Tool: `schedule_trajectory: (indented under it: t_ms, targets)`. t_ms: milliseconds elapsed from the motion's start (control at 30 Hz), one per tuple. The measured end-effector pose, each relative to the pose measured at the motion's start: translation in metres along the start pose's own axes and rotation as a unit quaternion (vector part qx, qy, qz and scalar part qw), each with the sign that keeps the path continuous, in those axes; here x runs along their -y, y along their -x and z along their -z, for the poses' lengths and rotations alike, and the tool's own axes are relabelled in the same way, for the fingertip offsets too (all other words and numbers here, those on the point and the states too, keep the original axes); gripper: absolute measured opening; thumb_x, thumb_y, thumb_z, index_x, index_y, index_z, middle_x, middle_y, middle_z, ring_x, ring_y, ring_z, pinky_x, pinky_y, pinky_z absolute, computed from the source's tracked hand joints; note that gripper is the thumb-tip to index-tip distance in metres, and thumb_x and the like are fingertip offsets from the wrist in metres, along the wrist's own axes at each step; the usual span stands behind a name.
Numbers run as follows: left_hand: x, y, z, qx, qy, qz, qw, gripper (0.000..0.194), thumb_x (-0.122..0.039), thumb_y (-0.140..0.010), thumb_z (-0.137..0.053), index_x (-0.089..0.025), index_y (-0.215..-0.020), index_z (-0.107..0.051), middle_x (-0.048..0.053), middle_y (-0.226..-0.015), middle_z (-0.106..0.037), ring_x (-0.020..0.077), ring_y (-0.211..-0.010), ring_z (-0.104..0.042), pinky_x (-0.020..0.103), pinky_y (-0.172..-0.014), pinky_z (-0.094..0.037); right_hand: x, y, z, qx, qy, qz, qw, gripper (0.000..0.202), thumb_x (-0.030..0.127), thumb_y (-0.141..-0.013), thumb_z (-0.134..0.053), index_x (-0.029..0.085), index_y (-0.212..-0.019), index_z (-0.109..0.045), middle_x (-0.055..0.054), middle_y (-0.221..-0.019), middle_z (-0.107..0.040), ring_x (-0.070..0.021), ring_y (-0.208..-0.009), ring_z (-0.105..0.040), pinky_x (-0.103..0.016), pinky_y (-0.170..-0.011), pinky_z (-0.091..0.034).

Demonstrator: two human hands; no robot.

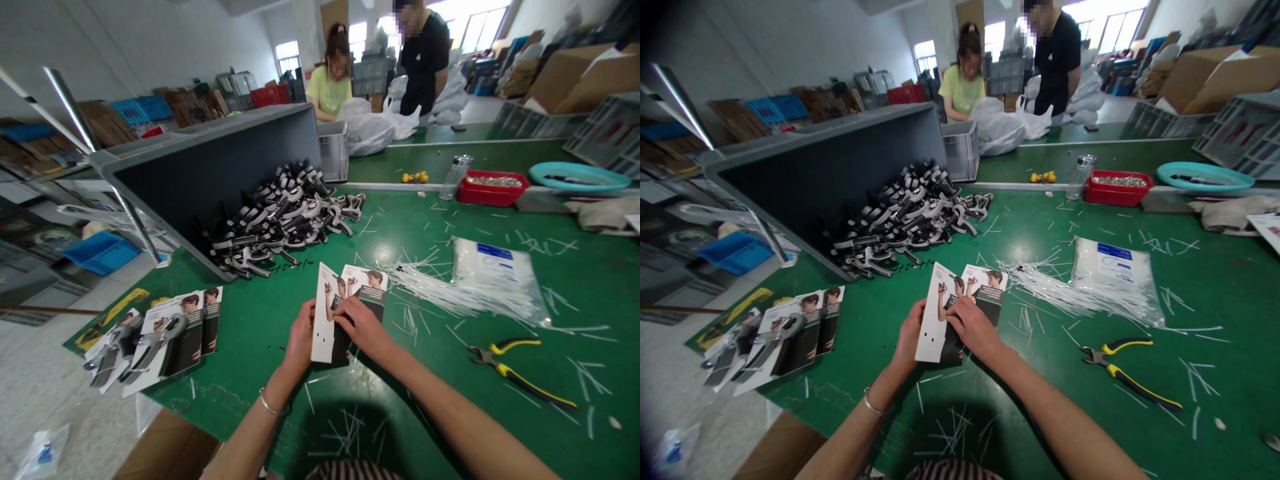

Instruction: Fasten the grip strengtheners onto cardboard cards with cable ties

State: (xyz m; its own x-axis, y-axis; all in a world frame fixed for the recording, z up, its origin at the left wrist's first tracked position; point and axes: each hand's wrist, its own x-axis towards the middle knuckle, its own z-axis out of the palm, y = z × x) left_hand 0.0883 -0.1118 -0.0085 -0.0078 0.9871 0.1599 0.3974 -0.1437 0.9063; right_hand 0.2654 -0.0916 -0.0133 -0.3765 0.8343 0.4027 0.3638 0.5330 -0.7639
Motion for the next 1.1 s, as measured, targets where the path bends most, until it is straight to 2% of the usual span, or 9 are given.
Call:
schedule_trajectory:
  t_ms: [100, 200, 333, 433, 533, 700, 800, 933, 1100]
  targets:
    - [-0.005, 0.001, 0.012, 0.044, 0.092, 0.050, 0.993, 0.035, -0.032, -0.088, -0.056, -0.016, -0.118, -0.060, 0.010, -0.105, -0.072, 0.0197, -0.089, -0.067, 0.028, -0.077, -0.052, -0.001, 0.001, -0.002, -0.001, 0.008, 0.000, 1.000, 0.011, 0.019, -0.095, -0.053, 0.021, -0.088, -0.061, -0.004, -0.091, -0.058, -0.0197, -0.093, -0.057, -0.034, -0.087, -0.047]
    - [-0.010, -0.002, 0.023, 0.068, 0.131, 0.122, 0.982, 0.043, -0.044, -0.088, -0.055, -0.014, -0.118, -0.062, 0.011, -0.104, -0.072, 0.0220, -0.088, -0.067, 0.027, -0.071, -0.052, -0.001, 0.002, -0.003, 0.001, 0.018, -0.017, 1.000, 0.010, 0.021, -0.095, -0.055, 0.022, -0.087, -0.060, -0.004, -0.090, -0.059, -0.0195, -0.092, -0.057, -0.034, -0.086, -0.048]
    - [-0.010, -0.004, 0.026, 0.075, 0.132, 0.204, 0.967, 0.054, -0.033, -0.065, -0.079, -0.013, -0.113, -0.064, 0.008, -0.091, -0.074, 0.0203, -0.069, -0.067, 0.025, -0.058, -0.049, 0.003, 0.008, 0.010, -0.037, 0.017, -0.023, 0.999, 0.011, 0.022, -0.097, -0.051, 0.023, -0.090, -0.059, -0.006, -0.100, -0.062, -0.0210, -0.101, -0.056, -0.038, -0.094, -0.045]
    - [-0.007, -0.006, 0.015, 0.083, 0.223, 0.249, 0.939, 0.056, -0.034, -0.068, -0.076, -0.013, -0.117, -0.059, 0.006, -0.085, -0.075, 0.0171, -0.057, -0.065, 0.024, -0.052, -0.048, -0.004, 0.022, 0.040, -0.052, 0.025, -0.034, 0.998, 0.013, 0.022, -0.098, -0.046, 0.024, -0.097, -0.059, -0.006, -0.102, -0.062, -0.0204, -0.100, -0.057, -0.038, -0.094, -0.045]
    - [-0.002, -0.014, -0.005, 0.073, 0.268, 0.236, 0.931, 0.059, -0.035, -0.069, -0.076, -0.014, -0.121, -0.057, 0.006, -0.089, -0.075, 0.0162, -0.058, -0.066, 0.024, -0.054, -0.050, -0.028, 0.044, 0.084, -0.057, 0.124, -0.095, 0.986, 0.012, 0.021, -0.095, -0.048, 0.022, -0.099, -0.060, -0.007, -0.100, -0.060, -0.0219, -0.097, -0.057, -0.039, -0.091, -0.046]
    - [0.009, -0.031, -0.035, 0.105, 0.224, 0.256, 0.934, 0.048, -0.035, -0.071, -0.075, -0.010, -0.110, -0.062, 0.008, -0.081, -0.074, 0.0165, -0.057, -0.066, 0.022, -0.049, -0.047, -0.069, 0.075, 0.139, -0.002, 0.288, -0.280, 0.916, 0.004, 0.018, -0.087, -0.058, 0.017, -0.090, -0.060, -0.011, -0.100, -0.056, -0.0228, -0.086, -0.059, -0.035, -0.079, -0.046]
    - [0.010, -0.029, -0.031, 0.102, 0.250, 0.293, 0.917, 0.044, -0.024, -0.071, -0.074, -0.008, -0.110, -0.061, 0.011, -0.086, -0.075, 0.0178, -0.063, -0.069, 0.024, -0.054, -0.051, -0.077, 0.076, 0.146, 0.026, 0.284, -0.301, 0.910, 0.004, 0.017, -0.084, -0.060, 0.017, -0.081, -0.059, -0.009, -0.093, -0.059, -0.0206, -0.080, -0.059, -0.032, -0.074, -0.044]
    - [0.007, -0.012, -0.012, 0.124, 0.353, 0.305, 0.876, 0.051, -0.010, -0.063, -0.077, -0.010, -0.111, -0.060, 0.014, -0.105, -0.073, 0.0193, -0.080, -0.072, 0.028, -0.073, -0.058, -0.079, 0.067, 0.149, 0.039, 0.244, -0.293, 0.924, 0.009, 0.015, -0.083, -0.057, 0.018, -0.075, -0.056, -0.005, -0.080, -0.061, -0.0169, -0.072, -0.060, -0.027, -0.068, -0.044]
    - [0.006, -0.004, -0.008, 0.100, 0.312, 0.279, 0.903, 0.055, -0.025, -0.072, -0.077, -0.012, -0.122, -0.057, 0.010, -0.092, -0.074, 0.0194, -0.073, -0.071, 0.030, -0.062, -0.060, -0.069, 0.063, 0.163, 0.024, 0.169, -0.310, 0.935, 0.009, 0.026, -0.091, -0.047, 0.020, -0.094, -0.053, 0.001, -0.072, -0.063, -0.0132, -0.055, -0.059, -0.024, -0.051, -0.044]
